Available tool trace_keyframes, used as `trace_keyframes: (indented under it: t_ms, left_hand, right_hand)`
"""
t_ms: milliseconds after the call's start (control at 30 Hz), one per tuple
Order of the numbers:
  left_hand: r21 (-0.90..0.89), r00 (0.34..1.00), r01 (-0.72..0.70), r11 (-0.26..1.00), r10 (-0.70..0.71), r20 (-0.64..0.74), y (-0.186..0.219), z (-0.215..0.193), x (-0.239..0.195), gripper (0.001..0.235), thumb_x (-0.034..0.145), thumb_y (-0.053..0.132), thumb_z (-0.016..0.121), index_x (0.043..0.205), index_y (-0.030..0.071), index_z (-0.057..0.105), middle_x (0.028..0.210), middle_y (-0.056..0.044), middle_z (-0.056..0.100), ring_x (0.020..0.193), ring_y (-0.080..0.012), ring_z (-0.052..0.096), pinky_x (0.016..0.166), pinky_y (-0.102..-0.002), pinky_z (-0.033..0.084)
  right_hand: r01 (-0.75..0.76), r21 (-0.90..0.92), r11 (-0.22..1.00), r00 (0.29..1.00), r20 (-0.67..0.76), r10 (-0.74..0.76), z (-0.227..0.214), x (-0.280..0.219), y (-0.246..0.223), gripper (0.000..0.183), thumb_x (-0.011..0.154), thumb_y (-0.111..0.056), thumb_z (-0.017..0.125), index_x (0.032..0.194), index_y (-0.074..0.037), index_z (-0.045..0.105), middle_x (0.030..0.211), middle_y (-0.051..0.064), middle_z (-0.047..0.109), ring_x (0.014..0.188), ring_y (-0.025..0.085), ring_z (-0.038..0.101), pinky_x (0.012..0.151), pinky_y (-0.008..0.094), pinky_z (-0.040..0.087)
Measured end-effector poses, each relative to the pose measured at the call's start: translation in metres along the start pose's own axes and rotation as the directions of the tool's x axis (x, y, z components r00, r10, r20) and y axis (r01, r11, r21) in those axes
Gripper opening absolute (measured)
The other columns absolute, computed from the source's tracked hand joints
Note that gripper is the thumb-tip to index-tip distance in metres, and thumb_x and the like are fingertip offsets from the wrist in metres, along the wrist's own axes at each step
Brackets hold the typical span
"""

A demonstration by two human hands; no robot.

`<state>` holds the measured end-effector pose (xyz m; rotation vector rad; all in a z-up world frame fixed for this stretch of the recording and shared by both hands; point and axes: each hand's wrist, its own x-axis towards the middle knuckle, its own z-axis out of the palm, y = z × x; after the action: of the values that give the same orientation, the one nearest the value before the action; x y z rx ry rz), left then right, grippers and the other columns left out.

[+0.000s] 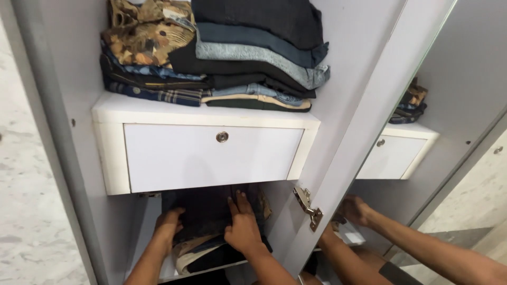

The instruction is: The person organizes clothing by taking black cloths from a closet shelf, placing them on their lap, then smoothing and flipping them by hand before stacking them back on the shelf.

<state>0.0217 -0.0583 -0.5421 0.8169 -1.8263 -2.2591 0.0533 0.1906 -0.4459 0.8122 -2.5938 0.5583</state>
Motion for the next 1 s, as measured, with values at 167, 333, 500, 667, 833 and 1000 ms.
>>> trace_keyframes:
  t_ms: [167,333,500,667,833,1000]
  left_hand:
    - [0.095,0.998,0.039,0.995,-0.044,0.047,0.045,0.001,-0.030,0.071,0.088,0.043,0.070,0.144,0.002,0.057,0.142,-0.017,0.061,0.120,-0.0314,0.061,0.097,-0.040,0.052]
    - [0.273,0.994,-0.077,0.959,0.054,0.092,0.040,0.018,-0.026,0.074,0.089,0.053,0.066,0.152,0.016,0.053,0.152,-0.008,0.057,0.130,-0.0290,0.058,0.097,-0.043,0.053]
    - [0.317,0.986,-0.169,0.933,0.162,0.050,0.038,0.024,-0.023,0.068,0.090,0.046,0.068,0.151,0.018,0.055,0.149,-0.009,0.060,0.130,-0.0306,0.060,0.098,-0.044,0.053]
    - [0.260,0.995,-0.097,0.961,0.085,0.058,0.029,0.019,-0.019,0.069,0.088,0.046,0.075,0.147,0.013,0.058,0.146,-0.014,0.061,0.127,-0.0320,0.061,0.096,-0.042,0.053]
    - [0.115,0.995,0.032,0.993,-0.043,0.094,0.033,0.020,-0.035,0.074,0.085,0.048,0.074,0.144,0.005,0.059,0.140,-0.021,0.067,0.121,-0.0392,0.068,0.079,-0.044,0.060]
    - [0.198,0.955,0.262,0.945,-0.283,0.086,0.023,0.025,-0.024,0.086,0.090,0.055,0.066,0.159,0.014,0.037,0.159,-0.020,0.039,0.123,-0.0301,0.048,0.084,-0.054,0.044]
  right_hand:
    - [0.001,-0.028,1.000,1.000,-0.023,-0.001,0.010,0.010,0.008,0.084,0.068,-0.009,0.065,0.148,0.003,0.045,0.163,0.030,0.025,0.152,0.044,0.022,0.124,0.046,0.022]
    - [0.024,-0.007,1.000,0.999,-0.030,-0.024,0.009,0.001,0.012,0.083,0.067,-0.010,0.066,0.148,0.003,0.046,0.163,0.029,0.026,0.152,0.043,0.024,0.124,0.046,0.024]
    - [0.020,0.031,0.999,0.999,-0.031,-0.019,0.005,-0.001,0.008,0.081,0.070,-0.007,0.064,0.149,0.001,0.045,0.165,0.027,0.024,0.152,0.043,0.022,0.122,0.047,0.023]
    - [0.033,-0.053,0.998,0.997,-0.061,-0.036,0.026,-0.009,0.010,0.085,0.073,-0.006,0.065,0.153,0.002,0.039,0.167,0.028,0.017,0.156,0.041,0.017,0.125,0.049,0.022]
    - [-0.056,-0.073,0.996,0.997,-0.056,0.052,0.012,-0.037,-0.037,0.096,0.074,-0.003,0.070,0.159,0.002,0.024,0.167,0.026,0.003,0.155,0.043,0.006,0.122,0.055,0.016]
    - [-0.239,0.392,0.888,0.953,-0.081,0.293,0.028,-0.086,-0.054,0.076,0.076,0.009,0.062,0.147,-0.002,0.036,0.166,0.021,0.012,0.148,0.041,0.025,0.114,0.045,0.036]
